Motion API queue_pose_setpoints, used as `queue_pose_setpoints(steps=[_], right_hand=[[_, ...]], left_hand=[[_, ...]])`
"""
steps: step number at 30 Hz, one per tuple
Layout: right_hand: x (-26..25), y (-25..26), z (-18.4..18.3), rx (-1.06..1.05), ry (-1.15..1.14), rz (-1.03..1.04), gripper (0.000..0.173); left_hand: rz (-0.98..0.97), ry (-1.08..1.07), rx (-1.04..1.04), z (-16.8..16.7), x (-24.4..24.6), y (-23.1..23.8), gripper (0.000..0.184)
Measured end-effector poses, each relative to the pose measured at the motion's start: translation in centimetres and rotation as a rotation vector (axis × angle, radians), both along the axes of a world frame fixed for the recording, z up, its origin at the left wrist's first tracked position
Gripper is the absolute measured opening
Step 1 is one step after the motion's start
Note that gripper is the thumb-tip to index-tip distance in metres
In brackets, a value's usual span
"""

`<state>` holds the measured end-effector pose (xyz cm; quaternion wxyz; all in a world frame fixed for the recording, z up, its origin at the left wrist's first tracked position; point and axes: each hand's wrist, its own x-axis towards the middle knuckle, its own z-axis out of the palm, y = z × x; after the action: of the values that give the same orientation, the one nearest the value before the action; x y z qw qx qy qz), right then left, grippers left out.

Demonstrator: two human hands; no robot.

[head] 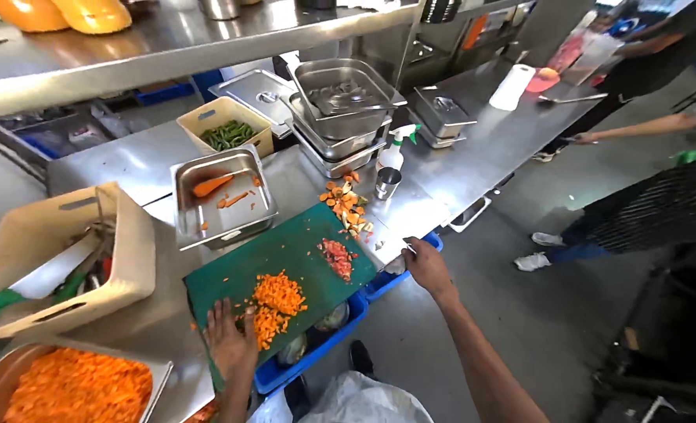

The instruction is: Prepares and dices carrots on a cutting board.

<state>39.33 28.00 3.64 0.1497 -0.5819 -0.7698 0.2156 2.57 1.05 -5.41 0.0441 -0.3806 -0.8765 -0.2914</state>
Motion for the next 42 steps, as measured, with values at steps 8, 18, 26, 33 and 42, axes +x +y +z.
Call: queue_pose_setpoints(steps=[8,18,26,33,42], right_hand=[[1.2,5.0,-4.4,0.080,-0.090,-0.082,0.021],[-1.8,4.2,-2.5,0.218,0.144,0.047,0.027],[-13.7,-9.7,-2.8,0.113,0.551,0.620,0.043],[-22.6,-10.7,-9.1,0.095,0.385,0.638,0.062],[-27.4,-9.1,-8.0,-0.086,0.641,0.794,0.049]], left_hand=[[0.061,-0.164,0.264,1.7,1.5,0.1,0.048],[0.074,-0.102,0.287,5.6,3.1,-0.6,0.021],[0.555,0.149,0.140,14.3,-0.8,-12.7,0.051],[0.900,-0.700,0.201,7.8,-11.2,-21.3,0.075],[0.936,-0.812,0.351,7.8,-11.7,-21.2,0.023]])
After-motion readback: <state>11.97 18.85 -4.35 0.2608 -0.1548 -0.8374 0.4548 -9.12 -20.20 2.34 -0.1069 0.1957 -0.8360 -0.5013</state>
